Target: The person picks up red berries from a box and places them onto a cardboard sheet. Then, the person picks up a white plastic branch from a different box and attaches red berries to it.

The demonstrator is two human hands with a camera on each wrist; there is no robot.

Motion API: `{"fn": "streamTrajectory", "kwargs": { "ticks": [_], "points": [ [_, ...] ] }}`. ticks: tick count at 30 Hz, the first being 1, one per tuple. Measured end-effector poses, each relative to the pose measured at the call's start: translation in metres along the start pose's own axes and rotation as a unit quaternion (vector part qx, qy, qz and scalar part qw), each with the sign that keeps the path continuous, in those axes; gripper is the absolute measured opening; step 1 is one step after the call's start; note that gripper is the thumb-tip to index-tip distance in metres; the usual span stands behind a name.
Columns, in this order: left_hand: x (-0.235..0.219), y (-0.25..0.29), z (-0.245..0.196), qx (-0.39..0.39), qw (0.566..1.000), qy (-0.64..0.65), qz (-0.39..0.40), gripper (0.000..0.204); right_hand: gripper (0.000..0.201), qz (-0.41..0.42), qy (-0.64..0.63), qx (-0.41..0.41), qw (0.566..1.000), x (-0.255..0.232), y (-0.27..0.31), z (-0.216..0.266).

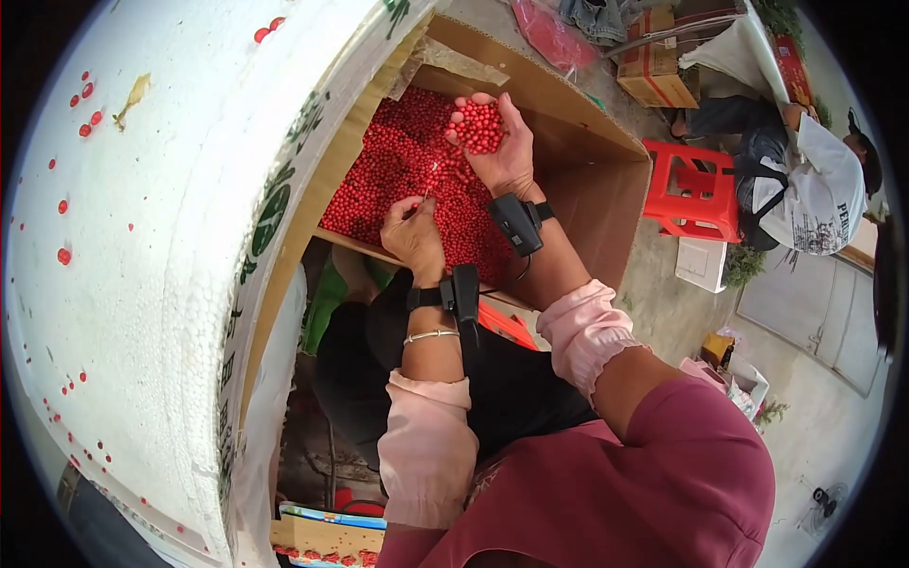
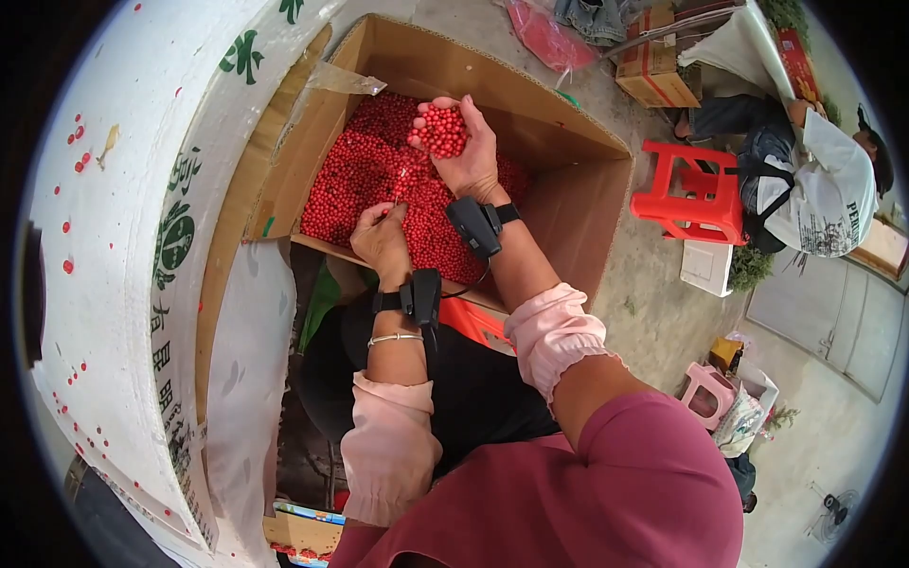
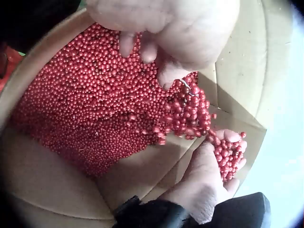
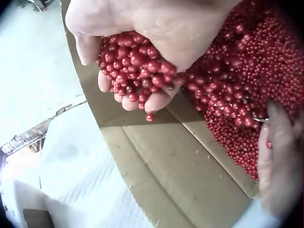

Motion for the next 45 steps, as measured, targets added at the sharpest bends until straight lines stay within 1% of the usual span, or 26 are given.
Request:
{"fn": "streamTrajectory", "kwargs": {
  "ticks": [1, 4, 13, 16, 17, 20, 21, 24, 25, 27, 28, 29, 30, 31, 32, 33, 34, 35, 37, 38, 39, 40, 41, 42, 44, 45],
  "points": [
    [-0.001, 0.0, 0.001, -0.002, 1.0, -0.001, -0.001, 0.014, 0.034, -0.001, 0.0, 0.002, 1.0, 0.002, 0.001, 0.0],
    [0.002, -0.002, -0.001, 0.029, 1.0, 0.004, -0.001, 0.015, 0.035, 0.008, 0.063, -0.004, 0.998, 0.01, 0.005, 0.002],
    [0.0, -0.005, -0.001, 0.082, 0.996, -0.027, -0.008, 0.016, 0.035, 0.03, 0.145, -0.017, 0.989, 0.027, 0.017, -0.002],
    [0.0, -0.005, 0.004, 0.022, 0.999, -0.04, -0.007, 0.016, 0.035, 0.069, 0.227, -0.06, 0.97, 0.036, 0.02, 0.002],
    [0.001, -0.005, 0.004, 0.022, 0.999, -0.039, -0.006, 0.016, 0.035, 0.069, 0.227, -0.062, 0.97, 0.036, 0.02, 0.003],
    [-0.001, -0.006, 0.002, 0.052, 0.997, -0.046, -0.016, 0.018, 0.035, 0.1, 0.315, -0.082, 0.94, 0.043, 0.025, 0.0],
    [-0.001, -0.006, 0.002, 0.051, 0.997, -0.047, -0.016, 0.018, 0.035, 0.1, 0.314, -0.081, 0.941, 0.042, 0.026, 0.0],
    [-0.001, -0.006, 0.0, 0.063, 0.998, -0.023, -0.013, 0.017, 0.034, 0.124, 0.426, -0.129, 0.887, 0.042, 0.032, 0.008],
    [-0.001, -0.007, 0.001, 0.063, 0.998, -0.024, -0.013, 0.017, 0.034, 0.124, 0.425, -0.129, 0.887, 0.038, 0.032, 0.009],
    [0.0, -0.008, 0.008, 0.019, 0.998, 0.048, -0.018, 0.015, 0.034, -0.025, 0.326, -0.086, 0.941, -0.003, 0.03, 0.012],
    [0.0, -0.008, 0.011, -0.003, 0.996, 0.085, -0.019, 0.014, 0.035, -0.1, 0.272, -0.064, 0.955, -0.027, 0.031, 0.01],
    [0.001, -0.008, 0.011, -0.002, 0.996, 0.086, -0.019, 0.014, 0.037, -0.198, 0.301, -0.001, 0.933, -0.064, 0.033, -0.002],
    [0.002, -0.008, 0.014, -0.028, 0.991, 0.126, -0.018, 0.014, 0.039, -0.294, 0.327, 0.061, 0.896, -0.111, 0.038, -0.019],
    [0.003, -0.008, 0.017, -0.054, 0.985, 0.166, -0.018, 0.013, 0.045, -0.303, 0.438, 0.057, 0.845, -0.165, 0.039, -0.035],
    [0.004, -0.008, 0.02, -0.079, 0.976, 0.204, -0.019, 0.013, 0.051, -0.307, 0.542, 0.054, 0.78, -0.2, 0.042, -0.048],
    [0.003, -0.008, 0.019, -0.079, 0.976, 0.203, -0.022, 0.013, 0.048, -0.3, 0.609, 0.073, 0.731, -0.234, 0.049, -0.068],
    [0.004, -0.007, 0.017, -0.095, 0.972, 0.211, -0.026, 0.014, 0.045, -0.291, 0.671, 0.092, 0.675, -0.25, 0.058, -0.083],
    [0.005, -0.006, 0.016, -0.112, 0.969, 0.218, -0.03, 0.014, 0.045, -0.29, 0.671, 0.097, 0.676, -0.265, 0.066, -0.101],
    [0.004, -0.005, 0.016, -0.127, 0.966, 0.224, -0.034, 0.015, 0.053, -0.231, 0.747, 0.278, 0.558, -0.294, 0.081, -0.146],
    [0.005, -0.005, 0.017, -0.138, 0.962, 0.234, -0.029, 0.015, 0.053, -0.23, 0.746, 0.279, 0.559, -0.289, 0.085, -0.151],
    [0.005, -0.005, 0.018, -0.149, 0.958, 0.245, -0.024, 0.015, 0.05, -0.238, 0.533, 0.33, 0.742, -0.286, 0.094, -0.175],
    [0.006, -0.005, 0.019, -0.159, 0.953, 0.256, -0.019, 0.015, 0.047, -0.227, 0.278, 0.354, 0.864, -0.273, 0.099, -0.197],
    [0.005, -0.005, 0.018, -0.158, 0.953, 0.257, -0.02, 0.015, 0.044, -0.198, 0.0, 0.35, 0.916, -0.253, 0.098, -0.208],
    [0.005, -0.005, 0.018, -0.172, 0.949, 0.263, -0.024, 0.015, 0.044, -0.196, 0.001, 0.35, 0.916, -0.244, 0.094, -0.201],
    [0.004, -0.003, 0.02, -0.2, 0.94, 0.274, -0.031, 0.014, 0.037, -0.154, 0.023, 0.245, 0.957, -0.198, 0.07, -0.152],
    [0.004, -0.003, 0.02, -0.196, 0.941, 0.275, -0.03, 0.014, 0.034, -0.131, 0.033, 0.19, 0.972, -0.171, 0.059, -0.124]
  ]
}}
Point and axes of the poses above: each hand's wrist, its own y-axis away from the middle knuckle, its own x-axis out of the palm, z = x × y, the point moved 7 cm from there along -y, towards the middle knuckle, and after that the axes turned 15 degrees about y, right-handed, at the moved point
